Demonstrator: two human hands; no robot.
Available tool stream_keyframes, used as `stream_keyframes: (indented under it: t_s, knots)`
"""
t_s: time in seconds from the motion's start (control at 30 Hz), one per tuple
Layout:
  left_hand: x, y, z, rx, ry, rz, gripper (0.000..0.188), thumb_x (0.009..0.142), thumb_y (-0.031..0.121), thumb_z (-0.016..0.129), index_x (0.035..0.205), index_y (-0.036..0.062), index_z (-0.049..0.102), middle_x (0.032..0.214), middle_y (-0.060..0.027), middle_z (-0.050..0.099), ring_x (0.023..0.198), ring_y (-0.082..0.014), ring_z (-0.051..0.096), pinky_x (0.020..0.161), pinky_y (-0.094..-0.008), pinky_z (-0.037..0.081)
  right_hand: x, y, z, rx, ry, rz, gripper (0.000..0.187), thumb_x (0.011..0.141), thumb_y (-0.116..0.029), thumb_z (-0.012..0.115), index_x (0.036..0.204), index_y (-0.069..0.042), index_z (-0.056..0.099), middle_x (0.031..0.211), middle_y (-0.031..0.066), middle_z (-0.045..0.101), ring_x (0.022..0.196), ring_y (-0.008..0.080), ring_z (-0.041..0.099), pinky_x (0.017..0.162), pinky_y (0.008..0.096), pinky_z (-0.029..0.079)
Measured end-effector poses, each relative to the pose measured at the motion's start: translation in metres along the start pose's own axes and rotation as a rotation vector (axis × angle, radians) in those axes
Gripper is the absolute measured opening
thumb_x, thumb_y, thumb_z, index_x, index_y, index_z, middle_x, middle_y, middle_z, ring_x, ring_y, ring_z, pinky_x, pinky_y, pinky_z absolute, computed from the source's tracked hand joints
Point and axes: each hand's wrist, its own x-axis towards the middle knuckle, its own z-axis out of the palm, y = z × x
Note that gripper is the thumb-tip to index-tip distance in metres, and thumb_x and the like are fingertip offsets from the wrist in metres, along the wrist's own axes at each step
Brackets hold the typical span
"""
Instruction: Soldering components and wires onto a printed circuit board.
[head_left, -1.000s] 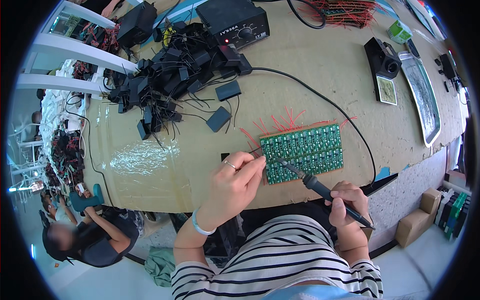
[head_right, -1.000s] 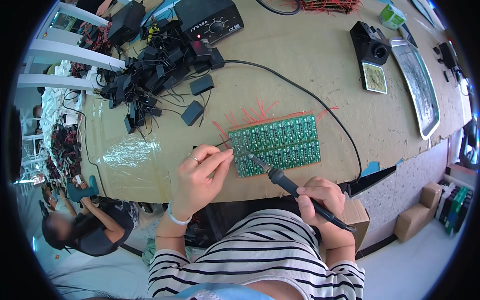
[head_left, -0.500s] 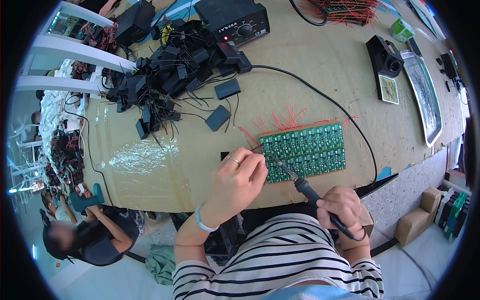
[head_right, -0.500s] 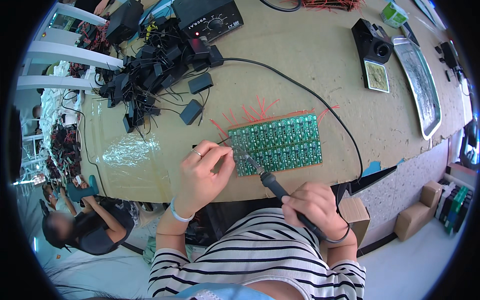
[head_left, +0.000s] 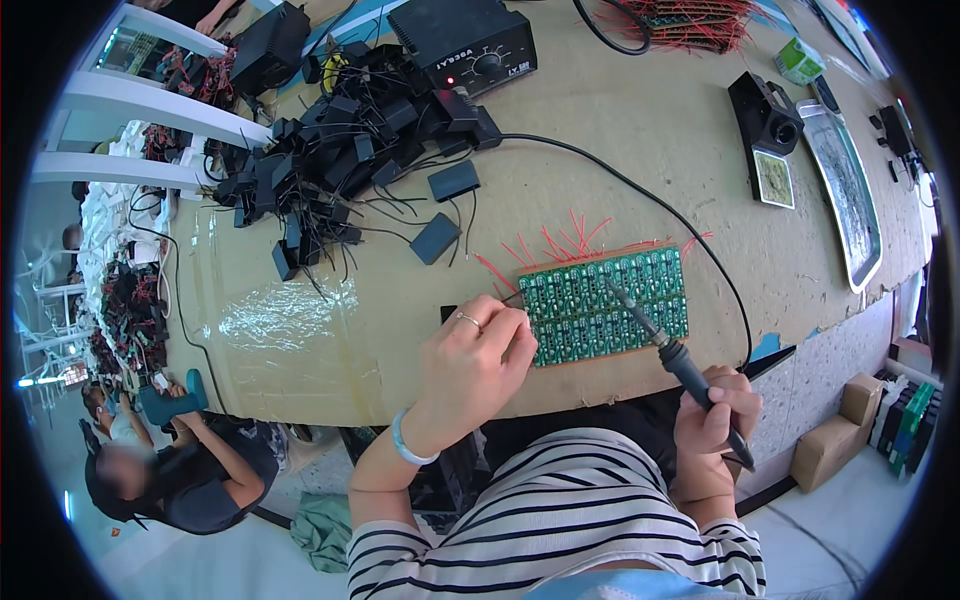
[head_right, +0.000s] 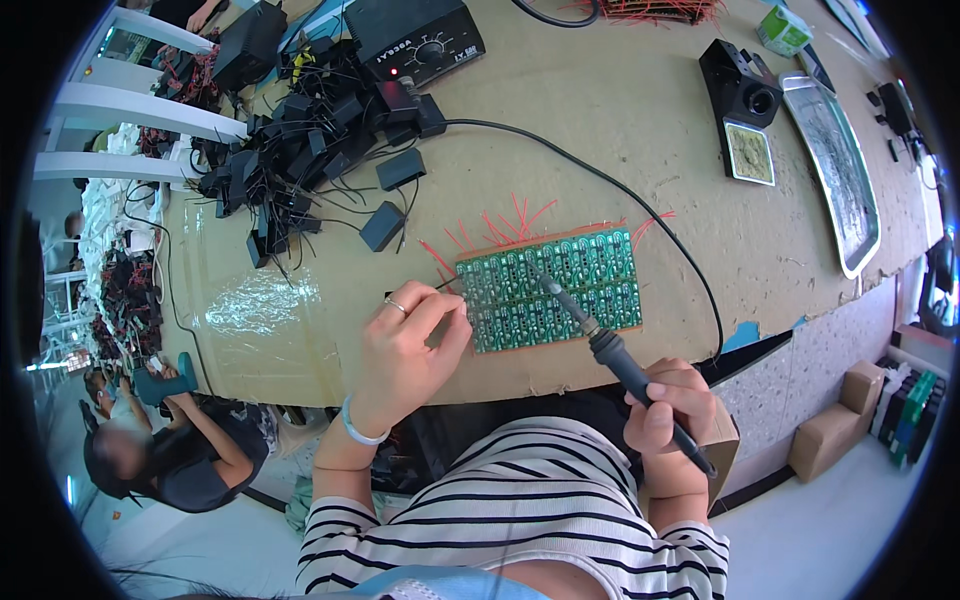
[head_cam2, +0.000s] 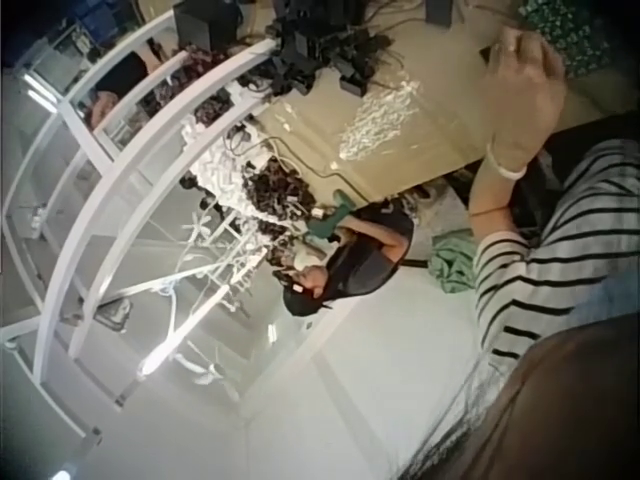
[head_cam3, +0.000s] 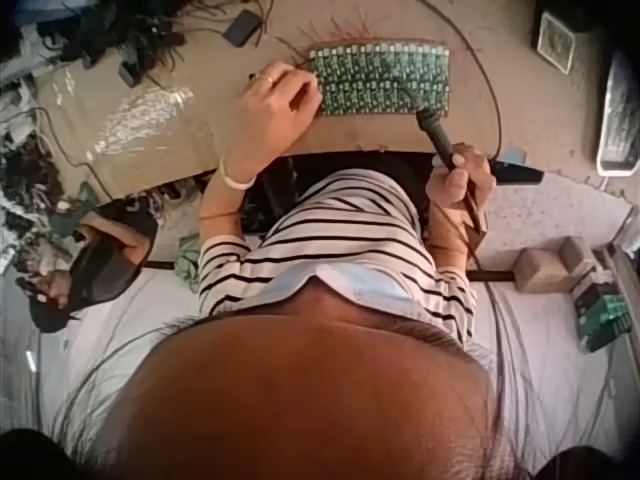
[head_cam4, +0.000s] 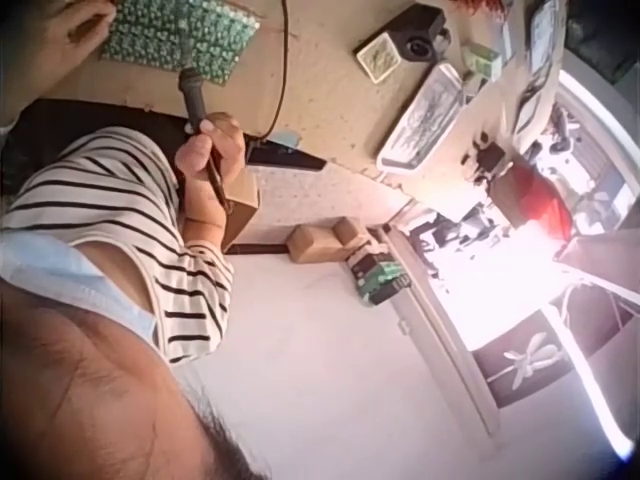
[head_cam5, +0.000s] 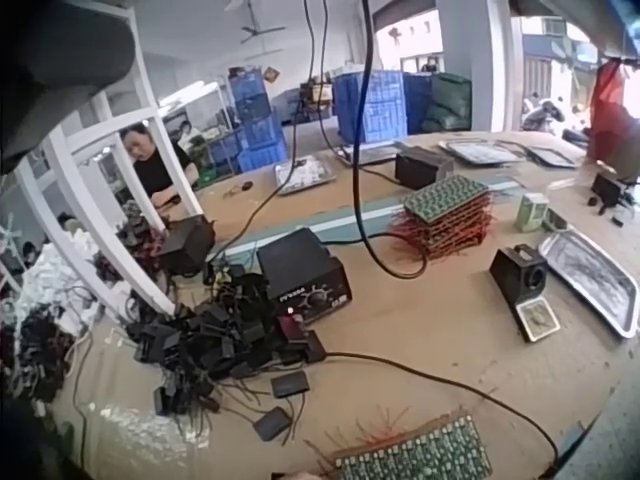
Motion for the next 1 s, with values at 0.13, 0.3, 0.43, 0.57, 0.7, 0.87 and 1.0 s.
stream_keyframes:
  t_s: [0.13, 0.3, 0.43, 0.57, 0.7, 0.87, 1.0]
  knots:
    - [-0.001, -0.001, 0.0, 0.01, 0.003, 0.025, 0.011, 0.077, 0.005, 0.075, 0.08, 0.0101, 0.065, 0.08, -0.0013, 0.057, 0.067, -0.0187, 0.06, 0.053, -0.0315, 0.049, -0.002, -0.001, -0.003, 0.0, 0.052, 0.086, 0.021, 0.101, -0.023, 0.054, 0.09, -0.005, 0.048, 0.066, 0.005, 0.048, 0.052, 0.0132, 0.046, 0.048, 0.0273, 0.039]
    - [0.0, 0.003, -0.005, 0.091, -0.024, 0.042, 0.011, 0.08, 0.007, 0.076, 0.086, 0.0094, 0.067, 0.086, -0.0023, 0.059, 0.078, -0.0207, 0.061, 0.06, -0.0325, 0.052, -0.001, -0.005, -0.002, 0.005, 0.048, 0.1, 0.022, 0.1, -0.023, 0.054, 0.09, -0.005, 0.048, 0.066, 0.0052, 0.048, 0.052, 0.0134, 0.046, 0.047, 0.0254, 0.039]
    - [0.001, 0.008, -0.016, 0.131, -0.022, 0.01, 0.013, 0.083, 0.011, 0.076, 0.09, 0.0073, 0.067, 0.091, -0.0052, 0.06, 0.084, -0.0239, 0.061, 0.066, -0.0353, 0.052, -0.001, -0.006, -0.003, 0.015, 0.041, 0.093, 0.021, 0.1, -0.022, 0.054, 0.09, -0.005, 0.049, 0.066, 0.0051, 0.049, 0.051, 0.0135, 0.046, 0.049, 0.0266, 0.04]
    - [0.015, -0.009, -0.038, 0.083, 0.071, -0.124, 0.022, 0.09, 0.017, 0.073, 0.103, 0.0034, 0.063, 0.096, -0.0125, 0.061, 0.086, -0.0298, 0.061, 0.071, -0.0408, 0.052, -0.003, -0.004, -0.007, -0.013, 0.062, 0.085, 0.021, 0.1, -0.023, 0.054, 0.09, -0.005, 0.05, 0.065, 0.0043, 0.049, 0.051, 0.0131, 0.046, 0.052, 0.0277, 0.04]
    - [0.038, -0.053, -0.048, 0.207, 0.068, -0.376, 0.031, 0.096, 0.017, 0.068, 0.116, -0.0006, 0.053, 0.098, -0.0195, 0.062, 0.085, -0.0333, 0.063, 0.072, -0.0429, 0.051, -0.004, -0.002, -0.002, 0.045, 0.093, 0.095, 0.021, 0.099, -0.022, 0.056, 0.089, -0.004, 0.051, 0.065, 0.0041, 0.049, 0.051, 0.0127, 0.045, 0.052, 0.0277, 0.038]
    - [0.042, -0.073, -0.036, 0.152, 0.053, -0.478, 0.039, 0.1, 0.014, 0.061, 0.127, -0.0038, 0.041, 0.095, -0.0215, 0.065, 0.088, -0.0318, 0.066, 0.073, -0.0388, 0.053, -0.004, -0.006, -0.001, 0.075, 0.095, 0.086, 0.021, 0.098, -0.022, 0.057, 0.089, -0.004, 0.051, 0.065, 0.004, 0.048, 0.051, 0.0131, 0.044, 0.05, 0.0277, 0.037]
    - [0.042, -0.072, -0.019, -0.482, 0.43, -0.312, 0.051, 0.104, 0.011, 0.055, 0.143, -0.0062, 0.027, 0.095, -0.0159, 0.068, 0.092, -0.0224, 0.066, 0.088, -0.0341, 0.053, -0.004, -0.005, -0.002, 0.059, 0.094, 0.073, 0.02, 0.098, -0.02, 0.057, 0.088, -0.004, 0.05, 0.066, 0.0045, 0.048, 0.052, 0.0134, 0.044, 0.05, 0.0277, 0.037]
